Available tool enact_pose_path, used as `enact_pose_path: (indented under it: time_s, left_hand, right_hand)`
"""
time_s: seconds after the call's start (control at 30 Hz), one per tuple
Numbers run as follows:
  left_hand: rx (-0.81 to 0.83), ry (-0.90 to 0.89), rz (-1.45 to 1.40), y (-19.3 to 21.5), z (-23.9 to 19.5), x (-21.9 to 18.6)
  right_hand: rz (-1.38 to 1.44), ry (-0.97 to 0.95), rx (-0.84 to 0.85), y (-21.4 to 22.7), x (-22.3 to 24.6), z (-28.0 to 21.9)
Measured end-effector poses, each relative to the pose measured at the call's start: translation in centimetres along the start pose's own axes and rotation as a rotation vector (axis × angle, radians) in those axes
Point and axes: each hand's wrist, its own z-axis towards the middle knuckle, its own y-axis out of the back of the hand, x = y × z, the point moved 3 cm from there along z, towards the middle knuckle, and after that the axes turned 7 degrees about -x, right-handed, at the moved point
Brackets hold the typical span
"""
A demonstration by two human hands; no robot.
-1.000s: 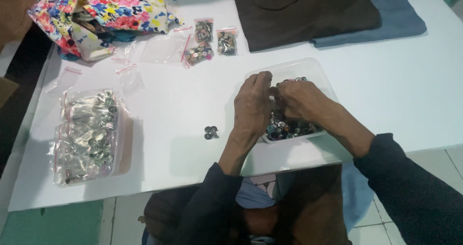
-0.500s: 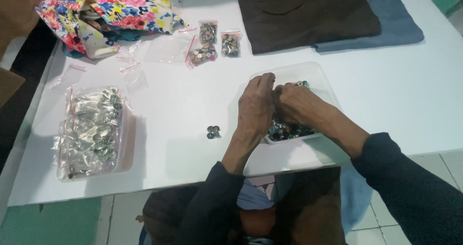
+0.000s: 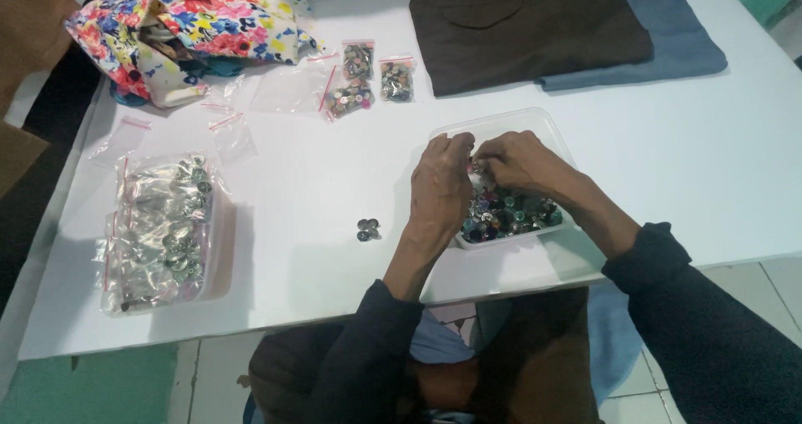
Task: The person sorts small buttons from a plastic container onto a white table, picking them out by hand. They then place the sorted buttons into small plastic bags and seal them.
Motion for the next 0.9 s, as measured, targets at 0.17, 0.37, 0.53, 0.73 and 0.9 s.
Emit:
enact_pose_path:
  time_s: [0.17,0.37,0.53,0.73,0.9]
  left_hand:
    - [-0.018,-0.073,-0.008,-0.6,0.2,0.4]
    - [-0.107,-0.143,0.036,1.6,0.2,-2.3]
    - [-0.327,-0.373,-0.032,5.0,-2.0,-4.8]
    - [-0.470,-0.350,-0.201,10.7,-8.2,-5.9]
    - [-0.465,-0.059,-0.185,14.5,-12.8,-1.2]
  right_hand:
    - [0.092,-0.028,-0.087,1.9,1.2,-0.8]
    - [0.137,0.133,-0.288,3.4,3.3,-2.5]
    - [0.097,0.080,-0.345,5.1,8.5,-7.1]
    - [-0.047,0.321,-0.674,1.5,13.6,-12.4]
    - [0.219,0.333,-0.676,-4.5,17.4,-12.4]
